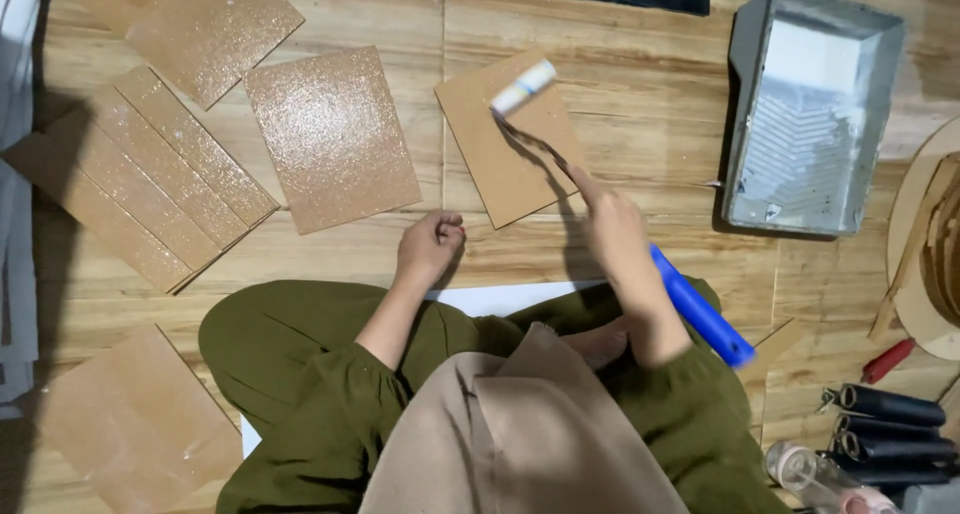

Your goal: The person applies glue using a roller onto several cardboard strips and then pastes them onto a larger white paper sheet.

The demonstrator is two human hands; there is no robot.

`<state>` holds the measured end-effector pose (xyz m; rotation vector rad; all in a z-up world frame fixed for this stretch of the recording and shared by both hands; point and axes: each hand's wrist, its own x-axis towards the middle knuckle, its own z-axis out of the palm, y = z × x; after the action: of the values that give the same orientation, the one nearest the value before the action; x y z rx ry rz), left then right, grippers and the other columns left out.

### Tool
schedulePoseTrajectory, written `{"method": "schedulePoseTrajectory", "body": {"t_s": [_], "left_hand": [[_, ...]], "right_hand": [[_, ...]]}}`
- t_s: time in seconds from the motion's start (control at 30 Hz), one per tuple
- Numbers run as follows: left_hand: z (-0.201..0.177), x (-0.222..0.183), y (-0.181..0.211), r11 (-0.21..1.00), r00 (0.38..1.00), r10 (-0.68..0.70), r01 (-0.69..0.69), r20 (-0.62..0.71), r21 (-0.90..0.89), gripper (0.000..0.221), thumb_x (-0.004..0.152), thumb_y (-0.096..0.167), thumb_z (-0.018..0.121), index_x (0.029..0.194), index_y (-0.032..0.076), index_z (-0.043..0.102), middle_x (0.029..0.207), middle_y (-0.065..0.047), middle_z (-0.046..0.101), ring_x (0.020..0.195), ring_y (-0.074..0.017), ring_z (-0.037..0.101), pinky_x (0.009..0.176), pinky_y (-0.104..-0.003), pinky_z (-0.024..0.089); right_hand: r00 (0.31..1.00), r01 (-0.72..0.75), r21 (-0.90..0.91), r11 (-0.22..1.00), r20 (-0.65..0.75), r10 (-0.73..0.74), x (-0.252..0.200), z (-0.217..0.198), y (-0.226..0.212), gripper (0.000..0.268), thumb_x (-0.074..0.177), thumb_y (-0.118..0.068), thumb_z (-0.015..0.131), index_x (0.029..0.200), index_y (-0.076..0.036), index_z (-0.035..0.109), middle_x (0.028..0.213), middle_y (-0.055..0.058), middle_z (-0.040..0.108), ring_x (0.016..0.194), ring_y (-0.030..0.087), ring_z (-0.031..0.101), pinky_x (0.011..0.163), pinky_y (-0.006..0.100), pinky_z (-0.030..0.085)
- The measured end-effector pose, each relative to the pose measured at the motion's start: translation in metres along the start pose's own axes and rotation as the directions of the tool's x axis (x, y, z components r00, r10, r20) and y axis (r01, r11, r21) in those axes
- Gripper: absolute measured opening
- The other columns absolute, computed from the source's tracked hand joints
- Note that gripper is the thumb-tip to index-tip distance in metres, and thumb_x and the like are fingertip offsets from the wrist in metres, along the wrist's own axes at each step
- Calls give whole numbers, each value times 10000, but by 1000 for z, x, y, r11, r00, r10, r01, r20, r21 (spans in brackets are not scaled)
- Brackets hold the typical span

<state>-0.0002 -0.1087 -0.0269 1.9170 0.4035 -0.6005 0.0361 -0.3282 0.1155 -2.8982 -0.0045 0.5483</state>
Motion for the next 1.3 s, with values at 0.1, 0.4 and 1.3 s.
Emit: {"method": "schedulePoseTrajectory", "body": {"t_s": [0.1,0.4,1.3], "left_hand": [[-3,-7,8,995,999,48,-47,21,-83,269,759,192,569,1020,194,633,848,7,673,782,-140,643,740,-311,496],[-3,-12,23,983,984,168,-162,57,-90,253,772,160,568,1017,161,630,817,-6,669,718,-125,631,667,-280,499],[-10,-14,30,955,983,169,-180,-64,-236,249,775,138,568,1014,152,637,790,-17,661,702,-122,631,642,-265,496]], "right_hand": [[988,-121,-60,991,84,126,-55,0,24,573,818,-46,426,1304,-351,431,923,205,644,873,431,598,773,529,471],[996,-84,68,994,7,84,11,10,18,490,850,-90,413,1274,-330,469,1050,162,618,961,412,561,834,531,444],[993,29,129,991,108,-43,-16,16,1,504,845,-60,414,1264,-329,490,1053,124,630,974,379,569,810,515,456]]}}
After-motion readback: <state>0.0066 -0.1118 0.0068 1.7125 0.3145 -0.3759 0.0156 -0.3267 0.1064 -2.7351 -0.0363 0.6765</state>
